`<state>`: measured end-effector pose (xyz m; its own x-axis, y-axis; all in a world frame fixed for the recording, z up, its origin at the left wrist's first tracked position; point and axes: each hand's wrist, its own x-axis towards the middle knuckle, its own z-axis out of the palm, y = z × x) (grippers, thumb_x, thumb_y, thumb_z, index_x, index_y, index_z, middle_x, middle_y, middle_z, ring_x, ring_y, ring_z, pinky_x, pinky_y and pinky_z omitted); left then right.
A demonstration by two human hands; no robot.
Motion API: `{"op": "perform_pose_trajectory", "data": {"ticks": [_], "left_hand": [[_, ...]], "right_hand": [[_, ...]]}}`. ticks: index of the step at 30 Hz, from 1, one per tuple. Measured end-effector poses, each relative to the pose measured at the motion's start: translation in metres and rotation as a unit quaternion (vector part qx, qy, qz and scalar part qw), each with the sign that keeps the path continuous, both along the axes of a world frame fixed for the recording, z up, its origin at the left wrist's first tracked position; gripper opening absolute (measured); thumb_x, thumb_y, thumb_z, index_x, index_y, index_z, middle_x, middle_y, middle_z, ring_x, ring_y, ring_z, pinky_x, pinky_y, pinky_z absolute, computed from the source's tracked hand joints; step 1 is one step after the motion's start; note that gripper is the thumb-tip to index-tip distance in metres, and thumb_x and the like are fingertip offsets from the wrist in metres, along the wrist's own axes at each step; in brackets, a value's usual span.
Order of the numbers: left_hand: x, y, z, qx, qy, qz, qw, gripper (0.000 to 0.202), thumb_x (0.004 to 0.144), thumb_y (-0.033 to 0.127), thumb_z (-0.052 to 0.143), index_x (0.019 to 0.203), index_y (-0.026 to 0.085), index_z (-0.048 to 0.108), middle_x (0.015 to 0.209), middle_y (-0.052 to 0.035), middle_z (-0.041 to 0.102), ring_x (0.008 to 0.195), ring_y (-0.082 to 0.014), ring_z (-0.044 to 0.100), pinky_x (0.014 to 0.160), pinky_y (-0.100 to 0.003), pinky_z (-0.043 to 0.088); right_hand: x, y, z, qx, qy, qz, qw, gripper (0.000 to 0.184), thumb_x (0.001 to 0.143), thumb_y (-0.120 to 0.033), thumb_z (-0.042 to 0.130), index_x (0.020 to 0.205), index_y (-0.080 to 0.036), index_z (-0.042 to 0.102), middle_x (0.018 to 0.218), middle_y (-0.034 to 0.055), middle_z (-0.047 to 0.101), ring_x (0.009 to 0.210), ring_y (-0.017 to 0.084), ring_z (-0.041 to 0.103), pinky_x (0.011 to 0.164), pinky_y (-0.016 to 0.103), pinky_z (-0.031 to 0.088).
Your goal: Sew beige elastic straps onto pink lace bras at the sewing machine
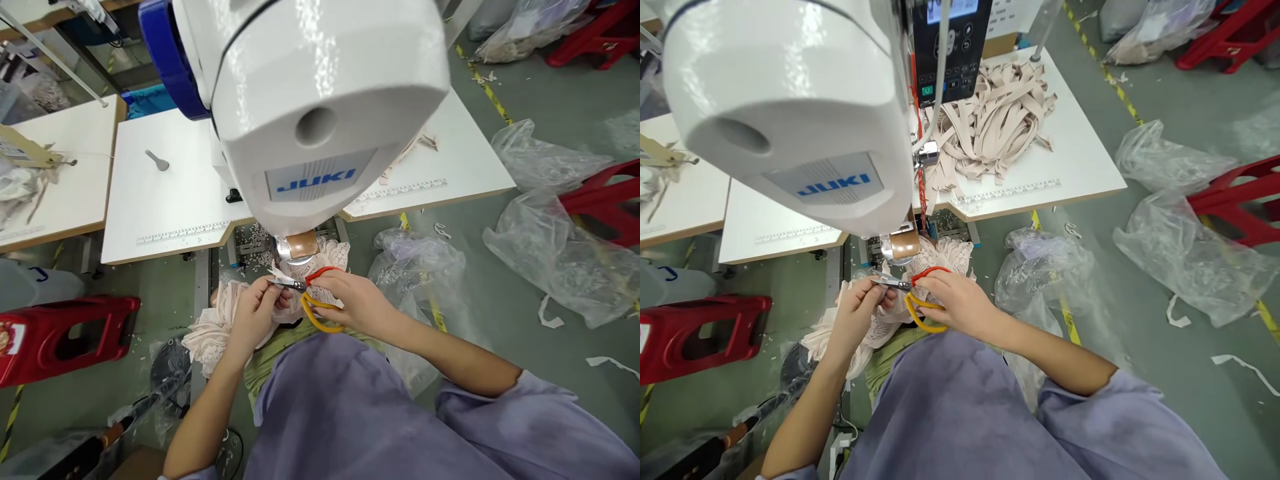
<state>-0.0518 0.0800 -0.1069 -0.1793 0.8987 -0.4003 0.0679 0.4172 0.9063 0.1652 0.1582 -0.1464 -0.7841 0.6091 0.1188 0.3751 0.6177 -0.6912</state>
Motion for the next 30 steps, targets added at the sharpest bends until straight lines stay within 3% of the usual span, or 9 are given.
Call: {"op": "perform_pose_trajectory", "data": {"ticks": [3,8,14,18,21,30], "left_hand": [[-0.002,0.000,-0.002,-0.003,-0.006,0.004,1.000,0.020,0.094,0.027,0.047,0.081,0.019,0.060,0.075,0.0009,0.058,0.065,-0.0113,0.050,0.062,-0.023,0.040],[-0.009,0.000,-0.005,0.005,0.000,0.005,1.000,0.034,0.100,0.045,0.047,0.077,0.020,0.053,0.068,0.0035,0.047,0.061,-0.0107,0.040,0.059,-0.023,0.034],[-0.011,0.002,0.002,-0.016,0.001,0.015,1.000,0.031,0.097,0.046,0.053,0.084,0.018,0.062,0.072,0.0003,0.059,0.060,-0.0102,0.047,0.056,-0.022,0.037],[-0.010,0.004,0.008,-0.029,0.001,-0.008,1.000,0.028,0.096,0.043,0.054,0.090,0.018,0.065,0.073,-0.0009,0.063,0.059,-0.0101,0.050,0.054,-0.021,0.038],[-0.011,0.003,0.011,-0.030,0.012,-0.016,0.999,0.027,0.096,0.042,0.053,0.087,0.018,0.064,0.074,-0.0016,0.064,0.057,-0.0100,0.049,0.053,-0.021,0.038],[-0.014,0.000,0.009,-0.029,0.051,-0.015,0.998,0.035,0.097,0.042,0.052,0.074,0.018,0.062,0.067,0.0002,0.060,0.056,-0.0093,0.049,0.054,-0.021,0.039]], "right_hand": [[0.004,0.001,0.000,-0.056,-0.018,-0.008,0.998,0.030,0.092,-0.031,0.064,0.121,-0.025,0.061,0.111,0.0067,0.073,0.092,0.022,0.071,0.073,0.032,0.055],[0.017,-0.007,-0.005,-0.085,0.029,-0.064,0.994,0.030,0.085,-0.028,0.065,0.115,-0.025,0.060,0.108,0.0062,0.072,0.069,0.017,0.067,0.066,0.031,0.054],[0.010,-0.013,-0.009,-0.077,0.050,-0.057,0.994,0.040,0.077,-0.029,0.069,0.115,-0.025,0.057,0.111,0.0084,0.070,0.087,0.022,0.069,0.073,0.035,0.054],[-0.002,-0.009,-0.005,-0.093,0.039,-0.050,0.994,0.037,0.078,-0.030,0.071,0.112,-0.025,0.058,0.107,0.0067,0.070,0.077,0.018,0.065,0.069,0.033,0.052],[-0.006,-0.005,-0.003,-0.098,0.034,-0.044,0.994,0.035,0.081,-0.032,0.072,0.113,-0.025,0.060,0.103,0.0049,0.071,0.072,0.017,0.063,0.067,0.031,0.051],[-0.002,0.003,0.001,-0.142,0.000,-0.017,0.990,0.032,0.085,-0.029,0.072,0.117,-0.027,0.067,0.112,0.0036,0.075,0.091,0.021,0.072,0.078,0.033,0.056]]}}
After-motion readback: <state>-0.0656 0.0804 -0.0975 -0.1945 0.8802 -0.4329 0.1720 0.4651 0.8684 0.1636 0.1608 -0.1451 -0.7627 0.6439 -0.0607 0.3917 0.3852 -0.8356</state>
